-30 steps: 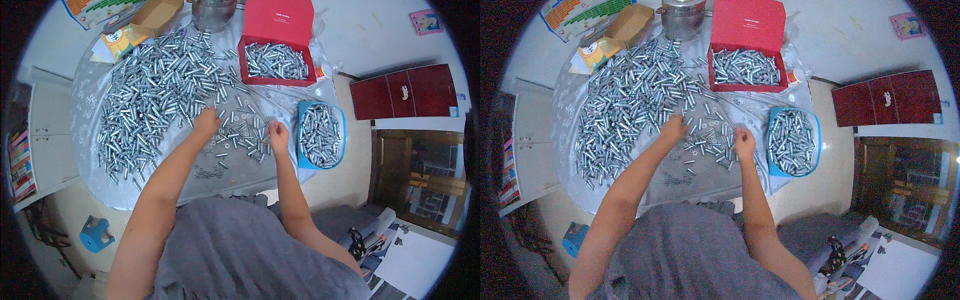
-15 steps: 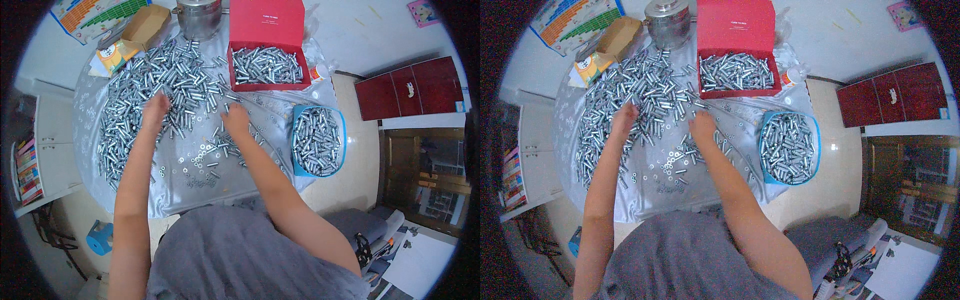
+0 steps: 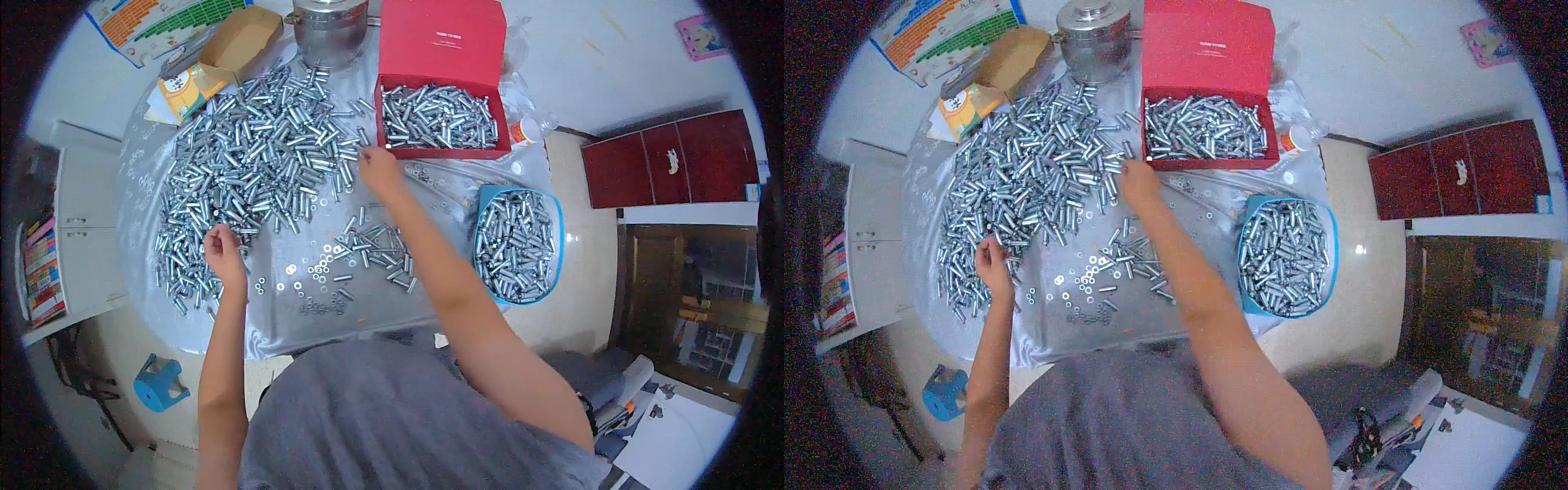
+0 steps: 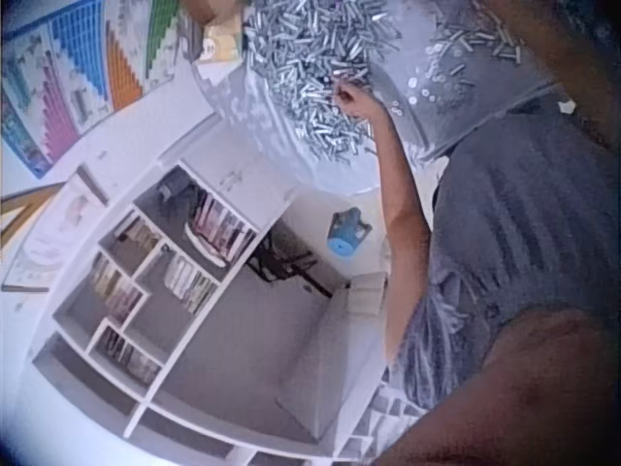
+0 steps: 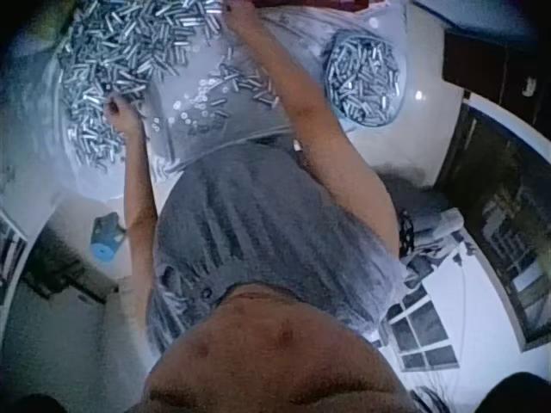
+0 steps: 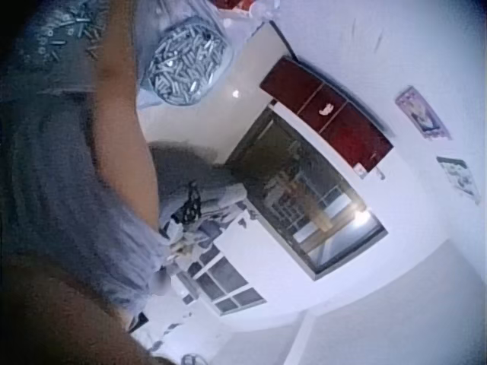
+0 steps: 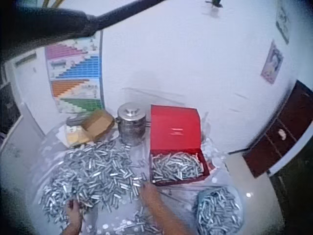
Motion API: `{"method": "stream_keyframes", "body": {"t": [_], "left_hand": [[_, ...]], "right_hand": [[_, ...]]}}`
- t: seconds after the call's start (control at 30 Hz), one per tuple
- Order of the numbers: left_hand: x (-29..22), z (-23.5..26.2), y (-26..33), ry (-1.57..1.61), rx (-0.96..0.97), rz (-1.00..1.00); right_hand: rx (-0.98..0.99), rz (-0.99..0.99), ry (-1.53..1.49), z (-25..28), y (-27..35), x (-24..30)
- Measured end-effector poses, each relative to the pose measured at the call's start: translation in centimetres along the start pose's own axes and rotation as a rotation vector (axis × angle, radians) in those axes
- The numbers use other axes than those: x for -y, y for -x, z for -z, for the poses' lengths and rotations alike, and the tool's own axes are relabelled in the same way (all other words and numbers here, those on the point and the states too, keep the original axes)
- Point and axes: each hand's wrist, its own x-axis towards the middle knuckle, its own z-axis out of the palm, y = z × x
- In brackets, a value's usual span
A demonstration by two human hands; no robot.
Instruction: The person assembles metal fasteners by hand, picking up cylindrical metal pieces and small washers from a table covered with a white cloth. They thread the washers onto the cylinders and place the assembled units into a blue plastic container. The person also sorts loose fasteners into a red box.
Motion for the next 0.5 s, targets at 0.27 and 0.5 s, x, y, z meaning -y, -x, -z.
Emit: {"method": "stream_keyframes", "body": {"t": [0.27,0.5], "left_hand": [[0.3,8.7,-0.2,-0.216,-0.010,-0.032],[1.7,12.8,2.2,-0.326,0.049,0.041]], "right_hand": [[-0.084,0.154,0.706,-1.9,2.5,-3.5],[-0.055,0.235,0.746,-1.4,2.6,-4.0]]}}
